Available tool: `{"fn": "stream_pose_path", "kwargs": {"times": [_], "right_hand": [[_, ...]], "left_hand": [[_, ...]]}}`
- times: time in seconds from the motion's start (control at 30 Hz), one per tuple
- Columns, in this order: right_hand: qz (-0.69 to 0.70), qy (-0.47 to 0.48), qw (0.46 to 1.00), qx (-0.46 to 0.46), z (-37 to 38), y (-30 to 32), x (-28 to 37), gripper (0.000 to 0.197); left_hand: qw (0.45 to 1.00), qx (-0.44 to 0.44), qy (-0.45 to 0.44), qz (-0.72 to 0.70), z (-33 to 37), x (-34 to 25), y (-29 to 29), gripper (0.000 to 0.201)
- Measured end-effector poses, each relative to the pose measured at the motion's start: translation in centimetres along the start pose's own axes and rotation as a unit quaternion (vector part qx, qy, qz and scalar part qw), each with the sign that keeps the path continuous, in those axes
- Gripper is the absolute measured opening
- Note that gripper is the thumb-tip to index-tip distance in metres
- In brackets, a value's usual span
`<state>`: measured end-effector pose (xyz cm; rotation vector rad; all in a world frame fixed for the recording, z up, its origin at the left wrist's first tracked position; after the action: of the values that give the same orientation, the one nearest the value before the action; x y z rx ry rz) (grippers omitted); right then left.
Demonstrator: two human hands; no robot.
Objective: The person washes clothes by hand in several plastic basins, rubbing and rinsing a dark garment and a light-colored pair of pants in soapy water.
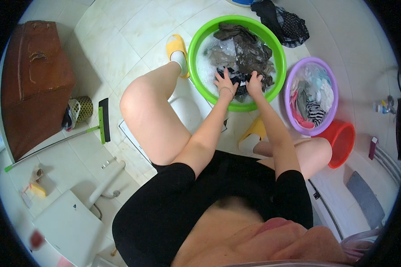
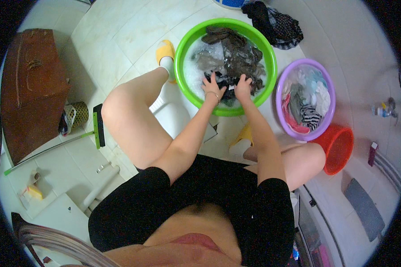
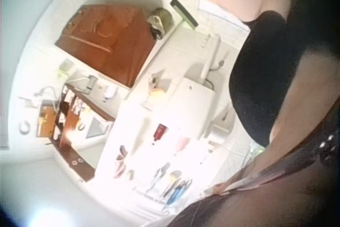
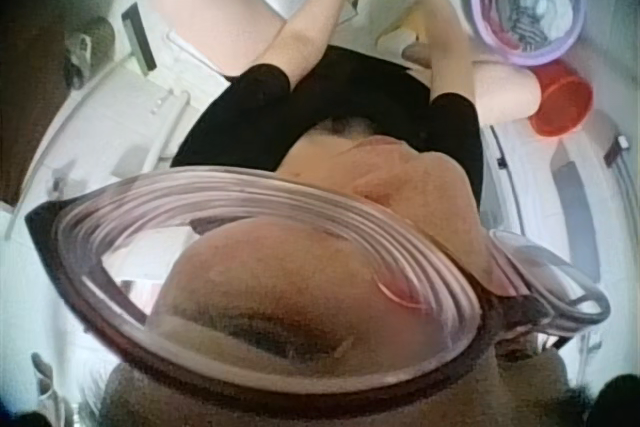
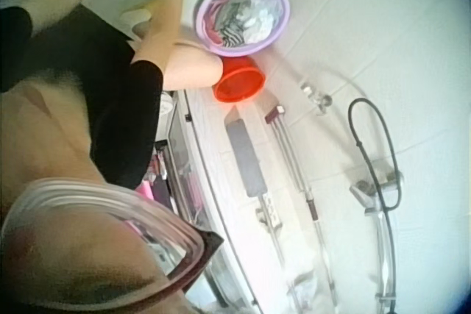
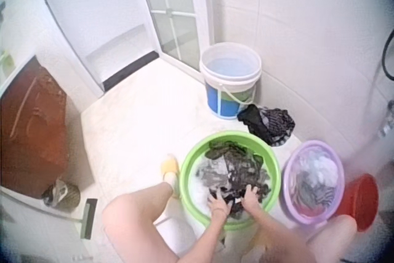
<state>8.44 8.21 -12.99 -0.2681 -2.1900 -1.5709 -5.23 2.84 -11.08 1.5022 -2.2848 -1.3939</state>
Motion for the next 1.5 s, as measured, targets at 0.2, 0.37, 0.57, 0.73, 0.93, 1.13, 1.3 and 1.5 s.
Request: {"fn": "stream_pose_path", "kwargs": {"times": [0.2,0.37,0.57,0.73,0.93,1.13,1.3,1.5], "right_hand": [[-0.013,-0.039,0.999,-0.008,4.0,-2.2,-3.6,0.054],[-0.074,0.089,0.993,-0.011,6.4,-4.2,0.0,0.054],[-0.301,0.137,0.942,0.063,2.9,-8.8,-10.6,0.043],[-0.080,0.203,0.962,-0.162,4.3,-6.6,-1.6,0.031],[-0.109,0.080,0.987,0.087,0.8,-7.0,-2.5,0.020],[0.038,-0.108,0.993,0.026,1.4,-6.3,-8.6,0.038],[0.624,-0.138,0.765,0.080,-1.9,-3.3,6.3,0.046],[0.436,0.120,0.875,0.170,-4.9,2.9,12.2,0.027]], "left_hand": [[0.998,0.016,0.025,0.050,4.7,-1.4,-2.8,0.070],[0.986,0.063,0.023,0.150,12.2,3.1,-3.9,0.051],[0.942,0.153,-0.203,0.218,7.9,-4.2,-8.8,0.055],[0.991,0.020,-0.011,0.130,16.1,4.2,-7.9,0.043],[0.995,-0.073,-0.053,-0.044,8.4,1.2,-2.8,0.051],[0.931,0.024,0.048,-0.361,4.3,0.0,-4.7,0.061],[0.694,0.379,0.151,-0.594,7.1,5.2,-4.5,0.062],[0.668,0.360,0.135,-0.637,3.8,2.4,-2.8,0.033]]}}
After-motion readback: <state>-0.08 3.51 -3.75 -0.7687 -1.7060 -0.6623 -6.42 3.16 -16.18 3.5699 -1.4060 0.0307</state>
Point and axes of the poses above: each hand's wrist, its own z-axis towards the middle knuckle, its own y-axis out of the back of the hand, x = y × z, the point moved 5 cm from there along z, towards the middle knuckle, and after that the axes turned 8 degrees about y, right-handed, at the moved point
